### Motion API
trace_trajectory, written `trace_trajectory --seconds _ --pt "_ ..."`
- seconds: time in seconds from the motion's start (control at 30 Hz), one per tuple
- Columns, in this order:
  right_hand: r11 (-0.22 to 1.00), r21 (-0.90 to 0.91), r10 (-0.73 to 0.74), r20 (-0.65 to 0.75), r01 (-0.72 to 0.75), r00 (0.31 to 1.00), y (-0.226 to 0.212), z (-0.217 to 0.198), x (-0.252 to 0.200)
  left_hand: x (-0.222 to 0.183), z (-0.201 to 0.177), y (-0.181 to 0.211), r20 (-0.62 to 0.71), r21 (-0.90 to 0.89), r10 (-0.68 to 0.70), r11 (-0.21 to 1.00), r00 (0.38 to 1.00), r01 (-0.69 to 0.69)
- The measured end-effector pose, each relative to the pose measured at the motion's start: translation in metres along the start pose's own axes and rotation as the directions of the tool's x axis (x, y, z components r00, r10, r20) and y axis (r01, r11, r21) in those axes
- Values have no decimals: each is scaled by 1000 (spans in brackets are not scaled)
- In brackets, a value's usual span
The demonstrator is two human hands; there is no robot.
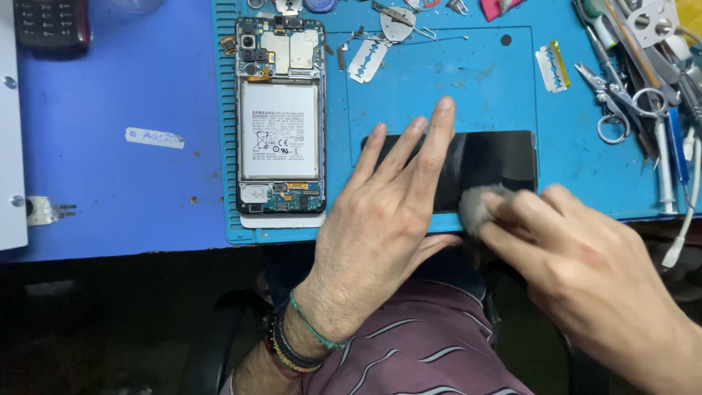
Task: The person cleans a detached smartphone screen and a white back cover using a gray cloth. They spray the cloth with liquid from a bottle, wipe the screen on both sides, and then wipe the back cover and its ribbon cable area.
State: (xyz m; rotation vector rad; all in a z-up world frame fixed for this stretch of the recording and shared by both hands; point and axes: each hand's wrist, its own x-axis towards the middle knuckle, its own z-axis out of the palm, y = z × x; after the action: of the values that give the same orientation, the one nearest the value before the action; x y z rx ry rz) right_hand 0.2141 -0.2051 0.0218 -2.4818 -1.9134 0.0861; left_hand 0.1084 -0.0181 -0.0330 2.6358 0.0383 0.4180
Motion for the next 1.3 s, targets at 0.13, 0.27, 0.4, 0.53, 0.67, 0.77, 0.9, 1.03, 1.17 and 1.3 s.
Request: trace_trajectory --seconds 0.13,0.27,0.4,0.53,0.67,0.77,0.9,1.03,1.17,1.3 --pt "980 -160 124 18 -120 992 14 6 3 0 2 0 33 70 3 998 999 -5" --pt "980 -185 62 -47 -69 997 10 5 2 0 0 0 29 51 -9 999 1000 8" --pt "926 -367 108 20 -93 994 27 11 -13 -2 5 -1 7 35 -5 999 1000 5" --pt "956 -294 -20 -29 11 999 20 9 -7 -1 1 0 21 14 -4 1000 1000 4" --pt "954 -295 53 2 -50 999 18 5 -13 -1 3 0 23 40 -1 999 1000 0" --pt "946 -318 67 -18 -69 998 16 3 -15 1 3 1 28 62 -1 998 1000 0" --pt "933 -350 99 30 -82 995 29 4 -24 -1 4 -1 13 36 -1 999 1000 1" --pt "910 -413 27 -14 -31 1000 25 6 -17 0 5 0 48 85 -10 996 999 6" --pt "924 -382 35 32 -20 999 37 7 -18 -1 2 -2 42 97 -3 995 999 -1" --pt "974 -226 -24 -15 20 1000 21 3 -17 0 4 0 56 93 -3 996 998 -2"
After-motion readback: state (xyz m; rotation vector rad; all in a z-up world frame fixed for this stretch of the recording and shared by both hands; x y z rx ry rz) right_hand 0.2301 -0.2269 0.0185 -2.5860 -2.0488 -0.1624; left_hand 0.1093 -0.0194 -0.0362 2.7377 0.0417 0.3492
